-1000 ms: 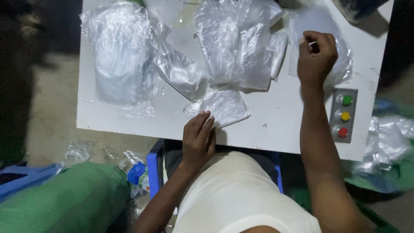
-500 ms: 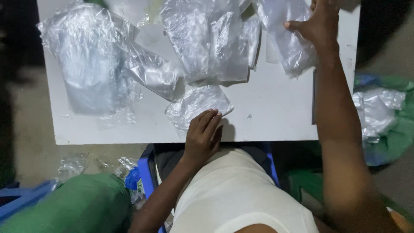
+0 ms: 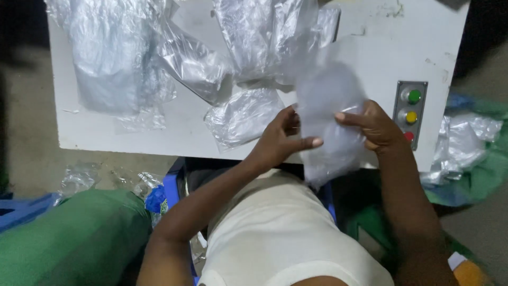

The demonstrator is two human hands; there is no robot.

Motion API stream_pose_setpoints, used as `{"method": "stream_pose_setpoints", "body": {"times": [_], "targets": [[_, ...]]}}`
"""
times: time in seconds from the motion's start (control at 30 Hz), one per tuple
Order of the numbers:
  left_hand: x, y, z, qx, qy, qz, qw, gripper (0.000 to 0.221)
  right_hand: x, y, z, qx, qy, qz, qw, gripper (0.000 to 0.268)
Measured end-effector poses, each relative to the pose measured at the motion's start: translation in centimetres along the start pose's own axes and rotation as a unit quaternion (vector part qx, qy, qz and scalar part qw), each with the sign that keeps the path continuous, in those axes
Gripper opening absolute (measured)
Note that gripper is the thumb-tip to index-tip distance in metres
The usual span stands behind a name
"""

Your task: Folding and organizing small plastic bags on a factory work table

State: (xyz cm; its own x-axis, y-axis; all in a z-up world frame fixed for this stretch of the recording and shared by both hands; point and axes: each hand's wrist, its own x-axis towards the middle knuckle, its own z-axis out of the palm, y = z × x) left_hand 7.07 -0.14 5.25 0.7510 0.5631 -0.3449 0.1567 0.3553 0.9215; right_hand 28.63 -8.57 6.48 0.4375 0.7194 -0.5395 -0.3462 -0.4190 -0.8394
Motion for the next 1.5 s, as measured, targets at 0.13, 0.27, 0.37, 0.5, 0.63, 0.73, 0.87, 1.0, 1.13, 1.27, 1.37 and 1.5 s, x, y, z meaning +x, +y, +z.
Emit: {"method": "stream_pose_setpoints", "body": {"times": [0.13, 0.27, 0.37, 0.5, 0.63, 0.73, 0.87, 1.0, 1.13, 1.27, 1.37, 1.5], "targets": [[3.6, 0.7, 1.8, 0.000, 0.001, 0.140, 0.990, 0.053, -1.8, 0.1, -2.1, -0.087, 0.038, -0.125, 0.988, 0.035], [4.0, 2.4, 2.4, 0.263, 0.027, 0.525, 0.809, 0.027, 2.7, -0.8, -9.9, -0.328, -0.316, -0.486, 0.746, 0.009], [3.2, -0.1, 1.5, 0.339, 0.008, 0.551, 0.763, 0.021, 0.2, 2.9, -8.2, -0.374, -0.240, -0.546, 0.710, 0.057], [3.5, -7.3, -1.6, 0.329, -0.069, 0.457, 0.824, 0.019, -1.3, 11.9, -5.5, -0.255, -0.150, -0.403, 0.866, 0.027], [4.0, -9.5, -2.5, 0.201, -0.081, 0.222, 0.951, 0.026, -0.4, 16.6, -5.9, -0.133, -0.014, -0.318, 0.939, 0.045], [4.6, -11.1, -2.6, 0.149, -0.032, 0.111, 0.982, 0.033, -2.5, 12.5, -2.8, -0.208, 0.077, -0.454, 0.863, 0.090], [3.7, -3.8, -0.8, 0.180, -0.009, 0.023, 0.983, 0.060, -2.0, 10.6, -1.5, -0.422, 0.050, -0.609, 0.670, 0.097], [3.6, -3.8, -0.3, 0.178, -0.012, 0.071, 0.981, 0.054, -0.4, 10.5, -0.1, -0.488, 0.007, -0.560, 0.670, 0.059], [1.0, -2.1, 1.4, -0.005, 0.155, 0.077, 0.985, 0.070, 0.2, 11.3, -0.8, -0.296, 0.044, -0.389, 0.871, 0.040], [-1.2, -0.4, 2.2, -0.286, 0.082, -0.068, 0.952, 0.051, -0.4, 13.7, -0.2, -0.138, 0.028, -0.290, 0.946, 0.021], [-0.5, -0.9, 2.0, -0.286, 0.073, 0.000, 0.955, 0.047, -3.1, 9.7, 2.8, -0.133, 0.013, -0.350, 0.927, 0.033], [1.2, -5.6, 0.9, -0.279, 0.097, 0.044, 0.954, 0.035, -4.8, 6.6, 5.9, -0.137, 0.015, -0.397, 0.908, 0.081]]}}
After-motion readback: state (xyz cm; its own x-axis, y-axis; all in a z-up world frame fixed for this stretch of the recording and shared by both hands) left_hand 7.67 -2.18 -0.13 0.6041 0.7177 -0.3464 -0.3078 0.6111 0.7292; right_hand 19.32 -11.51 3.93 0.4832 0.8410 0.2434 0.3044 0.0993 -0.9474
